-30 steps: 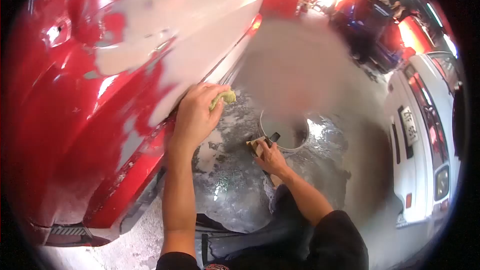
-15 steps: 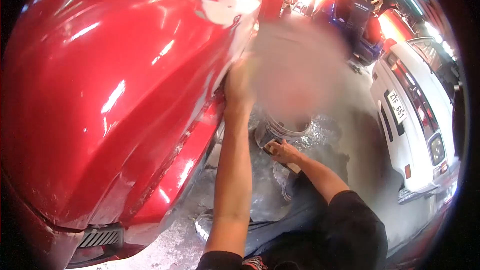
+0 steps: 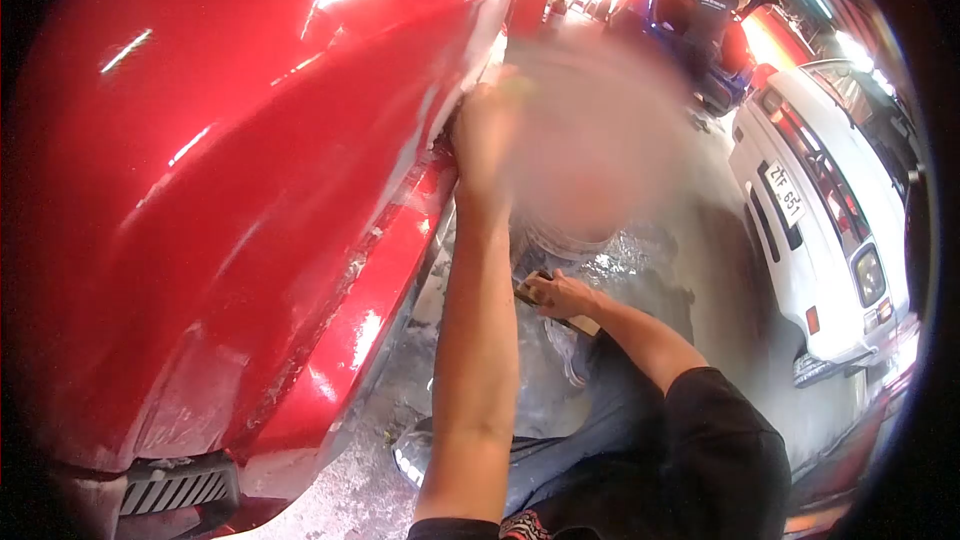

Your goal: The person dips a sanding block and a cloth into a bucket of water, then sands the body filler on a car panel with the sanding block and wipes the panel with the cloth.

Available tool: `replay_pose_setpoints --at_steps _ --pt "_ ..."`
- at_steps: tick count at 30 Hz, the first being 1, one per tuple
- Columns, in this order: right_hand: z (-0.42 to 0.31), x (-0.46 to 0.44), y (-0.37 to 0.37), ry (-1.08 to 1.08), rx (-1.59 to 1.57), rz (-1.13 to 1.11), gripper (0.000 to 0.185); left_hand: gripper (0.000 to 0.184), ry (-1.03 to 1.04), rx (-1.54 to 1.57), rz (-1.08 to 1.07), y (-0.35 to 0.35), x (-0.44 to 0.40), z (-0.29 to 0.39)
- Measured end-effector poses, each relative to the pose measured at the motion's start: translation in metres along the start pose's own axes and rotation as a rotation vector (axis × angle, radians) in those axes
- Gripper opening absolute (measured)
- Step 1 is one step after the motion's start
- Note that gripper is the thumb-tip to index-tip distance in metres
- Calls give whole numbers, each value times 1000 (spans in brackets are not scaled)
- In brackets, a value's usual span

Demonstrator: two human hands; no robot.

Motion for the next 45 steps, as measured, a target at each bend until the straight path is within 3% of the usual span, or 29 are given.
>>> replay_pose_setpoints --at_steps 3,4,7,10,13,25,29,33,36,38,41,43,44,45 --pt "-2 1 4 -22 -47 17 77 25 53 -139 -90 -1 0 6" --pt "1 0 8 -38 -70 37 77 25 -53 -99 -114 1 0 0" --pt "9 0 16 22 -114 -21 74 24 53 -230 -88 -4 2 14" --pt "-1 1 1 -91 -59 -10 72 23 70 -207 -90 -5 3 14" --pt "6 3 0 65 -35 -91 70 22 85 -220 -61 -3 2 10" --pt "23 15 -18 3 -129 38 74 27 139 -191 -90 -4 3 15" --pt "-5 25 -29 -325 -165 189 75 25 181 -292 -80 0 4 19" --pt "-54 50 -73 -298 -230 75 60 27 103 -427 -130 13 1 18" --pt "-69 55 -95 -368 -181 12 55 28 196 -357 -105 53 11 12" --pt "-63 48 -84 -385 -160 -1 59 31 136 -269 -235 107 33 -15" --pt "-61 48 -91 -463 -158 146 64 32 -78 -182 -536 209 86 -77" --pt "-60 47 -81 -454 -35 10 59 31 -184 -125 -737 281 130 -116" --pt "-56 52 -86 -517 -85 63 52 32 -168 -79 -828 316 154 -138" --pt "-53 52 -73 -544 -78 66 49 33 -280 -78 -969 349 177 -158"
Point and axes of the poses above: each hand's wrist, its own x-axis away from the middle knuckle, its own y-axis out of the palm, z = x × y, the point moved 6 cm from there along -x, towards the middle knuckle, and after that the axes turned 4 degrees about z, right-handed, at the moved point
